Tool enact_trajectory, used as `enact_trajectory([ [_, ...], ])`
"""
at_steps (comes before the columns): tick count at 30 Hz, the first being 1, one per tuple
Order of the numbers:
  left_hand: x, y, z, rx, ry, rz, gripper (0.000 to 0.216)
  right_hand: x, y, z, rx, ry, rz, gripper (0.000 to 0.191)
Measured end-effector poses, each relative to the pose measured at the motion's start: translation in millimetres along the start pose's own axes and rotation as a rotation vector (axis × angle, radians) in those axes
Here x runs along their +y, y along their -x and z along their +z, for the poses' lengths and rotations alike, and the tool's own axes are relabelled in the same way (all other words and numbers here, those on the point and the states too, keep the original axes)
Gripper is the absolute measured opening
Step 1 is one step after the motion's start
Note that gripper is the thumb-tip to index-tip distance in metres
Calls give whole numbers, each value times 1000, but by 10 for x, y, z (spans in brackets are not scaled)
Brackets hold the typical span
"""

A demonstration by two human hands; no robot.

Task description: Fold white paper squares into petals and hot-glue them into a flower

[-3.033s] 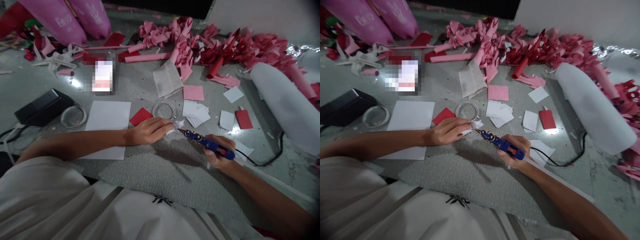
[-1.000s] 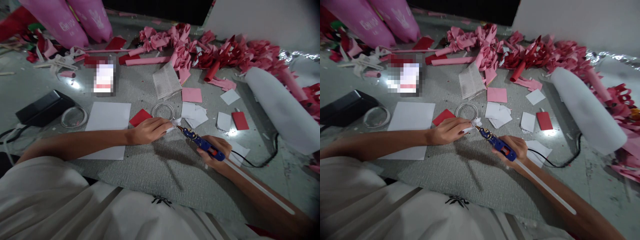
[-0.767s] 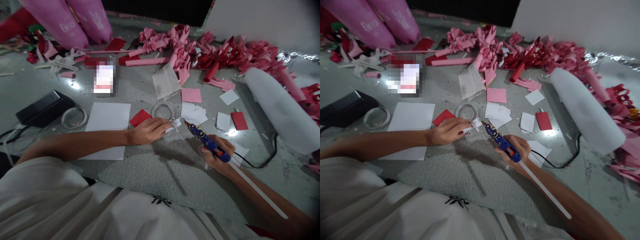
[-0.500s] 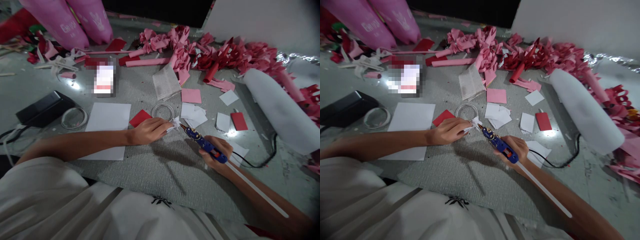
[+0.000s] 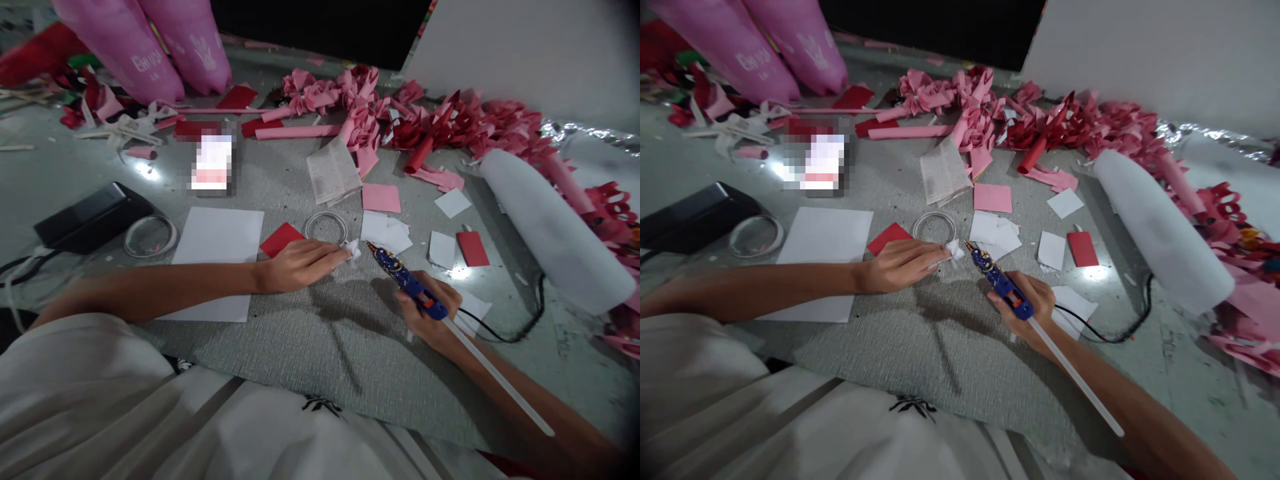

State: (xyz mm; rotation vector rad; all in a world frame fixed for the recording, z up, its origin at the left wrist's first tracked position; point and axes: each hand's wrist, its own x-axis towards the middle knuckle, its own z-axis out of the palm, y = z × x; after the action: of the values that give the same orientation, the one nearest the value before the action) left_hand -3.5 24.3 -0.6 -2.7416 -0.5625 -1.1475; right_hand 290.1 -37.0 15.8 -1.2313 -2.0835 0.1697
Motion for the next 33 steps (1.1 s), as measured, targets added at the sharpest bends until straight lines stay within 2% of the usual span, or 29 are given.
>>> enact_trajectory([
  [8,-9,19,0,-15,-2,1,18,0,-26,10,19,-4,-54,27],
  [14,-25,12,-12,-9,27,28,22,10,-33,27,29,13,-64,23],
  [22,-33,48,20,4,15,-2,29,20,-2,52,21,33,1,24],
  [33,-26,71,46,15,8,-37,40,52,29,85,33,23,14,19],
])
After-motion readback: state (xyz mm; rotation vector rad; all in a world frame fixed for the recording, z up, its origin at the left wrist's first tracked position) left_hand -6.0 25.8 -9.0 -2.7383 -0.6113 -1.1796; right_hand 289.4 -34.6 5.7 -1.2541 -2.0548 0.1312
